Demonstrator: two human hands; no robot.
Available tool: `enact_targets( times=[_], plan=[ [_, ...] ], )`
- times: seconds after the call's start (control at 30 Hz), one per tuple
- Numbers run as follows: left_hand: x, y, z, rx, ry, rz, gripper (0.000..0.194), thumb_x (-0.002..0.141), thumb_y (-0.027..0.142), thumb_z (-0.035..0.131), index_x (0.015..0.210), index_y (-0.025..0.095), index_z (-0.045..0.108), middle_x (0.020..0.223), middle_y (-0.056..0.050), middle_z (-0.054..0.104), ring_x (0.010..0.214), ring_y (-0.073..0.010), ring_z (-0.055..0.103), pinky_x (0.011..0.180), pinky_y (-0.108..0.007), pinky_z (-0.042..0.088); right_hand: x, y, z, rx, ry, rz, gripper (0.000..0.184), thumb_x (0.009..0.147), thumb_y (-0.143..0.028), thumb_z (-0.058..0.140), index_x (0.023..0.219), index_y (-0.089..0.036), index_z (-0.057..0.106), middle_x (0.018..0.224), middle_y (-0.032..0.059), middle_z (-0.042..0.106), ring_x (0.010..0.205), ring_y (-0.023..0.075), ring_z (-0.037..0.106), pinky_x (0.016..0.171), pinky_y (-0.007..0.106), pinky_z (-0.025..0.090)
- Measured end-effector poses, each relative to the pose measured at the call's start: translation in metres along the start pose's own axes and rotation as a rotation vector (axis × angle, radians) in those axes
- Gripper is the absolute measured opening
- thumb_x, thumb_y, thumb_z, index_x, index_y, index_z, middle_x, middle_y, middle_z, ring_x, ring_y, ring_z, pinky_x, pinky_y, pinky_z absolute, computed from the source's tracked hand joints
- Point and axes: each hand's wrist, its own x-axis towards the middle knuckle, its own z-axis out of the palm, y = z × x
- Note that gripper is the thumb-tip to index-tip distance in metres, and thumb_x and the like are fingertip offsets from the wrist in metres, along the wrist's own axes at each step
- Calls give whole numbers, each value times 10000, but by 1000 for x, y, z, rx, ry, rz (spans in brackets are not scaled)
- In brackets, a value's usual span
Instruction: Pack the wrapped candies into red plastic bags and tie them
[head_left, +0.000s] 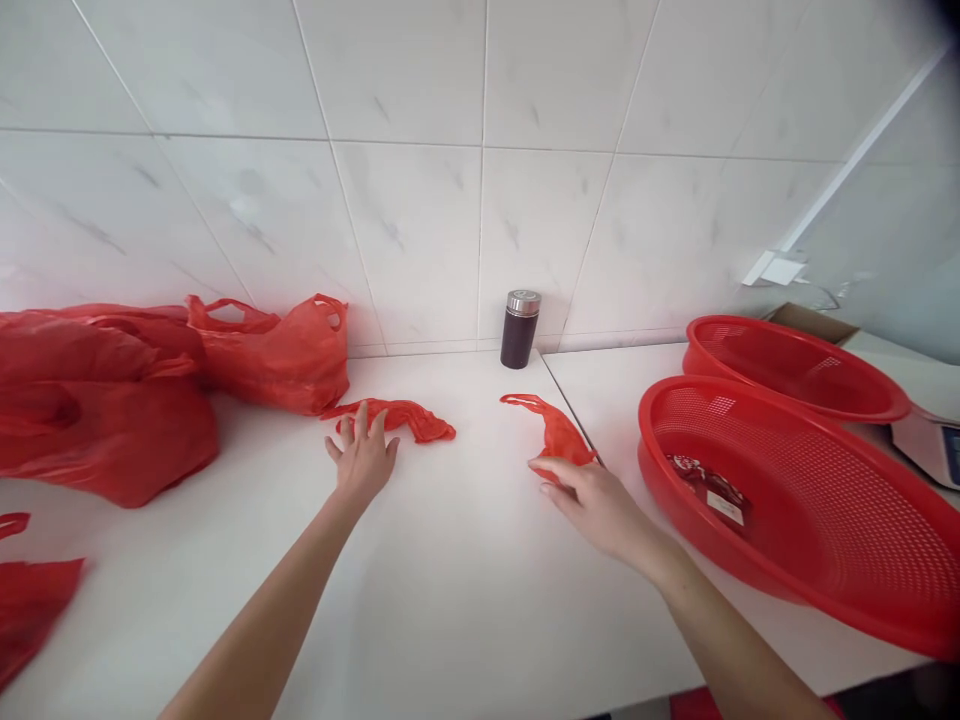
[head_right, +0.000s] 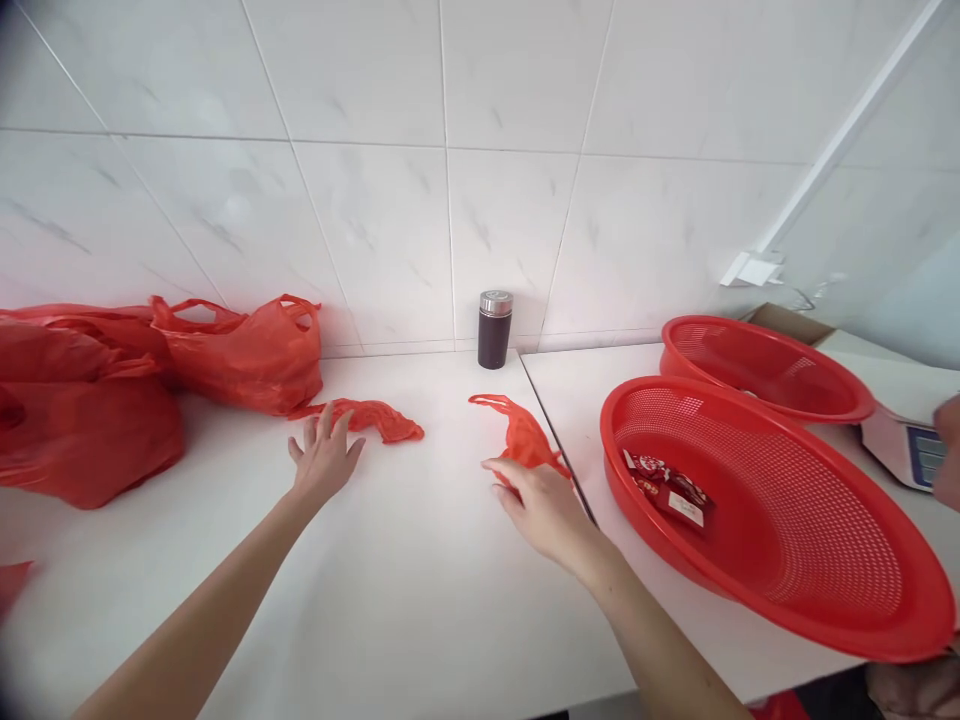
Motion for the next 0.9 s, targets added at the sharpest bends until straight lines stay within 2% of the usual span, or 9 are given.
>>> enact_targets(
  times=[0.07,0.17,0.23,0.33,0.5,0.7,0.77,0.83,0.9],
  plan=[
    [-3,25,-14,-47,29,83,501,936,386,366,1392,182,404,1571,-179,222,1440,-410,127,1080,-690,124,0,-13,10,39,-22,-82,326,928,-281,443,1194,-287,632,880,20,703,814,208,619,763,341,475],
    [-21,63,-25,-148,-60,308,480,917,460,442,1367,295,427,1555,-62,295,1421,-251,271,1133,-438,282,-5,-29,26,88,-95,-190,275,915,-235,483,1121,-296,654,899,6,697,867,199,589,791,329,466],
    [-39,79,-19,-204,-165,417,476,865,440,553,1325,349,474,1539,-20,329,1371,-211,371,1052,-347,406,-12,-37,31,109,-142,-252,233,913,-221,498,1055,-299,666,889,-4,691,887,193,571,807,322,456],
    [-64,85,7,-240,-274,456,460,789,282,637,1240,351,572,1508,-25,392,1337,-260,419,996,-399,455,-25,-45,31,94,-214,-302,196,916,-219,501,982,-289,671,803,-6,666,834,186,556,770,305,447],
    [-67,65,32,-246,-248,316,265,781,104,489,900,260,668,1158,-47,669,1188,-275,530,1024,-465,378,-45,-35,9,64,-288,-252,236,901,-229,499,1043,-317,666,716,-7,628,714,180,563,702,293,442],
    [-54,55,-9,-276,-185,45,251,731,109,447,894,254,572,860,-45,644,923,-278,596,909,-484,403,-52,-9,-29,-63,-247,-54,225,908,-312,483,933,-338,705,725,29,612,771,225,590,675,327,464],
    [-57,62,-23,-356,-251,-7,272,727,129,446,944,267,535,756,-7,610,708,-219,596,717,-373,471,-48,-15,-35,-100,-117,-85,225,902,-340,500,857,-312,719,815,51,630,835,241,594,764,380,473],
    [-62,71,-34,-457,-331,-51,294,721,136,437,969,282,497,646,39,547,528,-168,521,522,-282,426,-42,-30,-32,-55,57,-126,231,916,-350,489,908,-293,712,945,68,634,885,237,597,816,396,476],
    [-69,81,-40,-558,-397,-78,293,706,129,432,950,288,467,597,62,492,469,-143,465,438,-242,366,-34,-48,-18,63,91,-204,236,943,-312,451,971,-278,683,974,60,637,873,206,607,788,354,494]
  ],
)
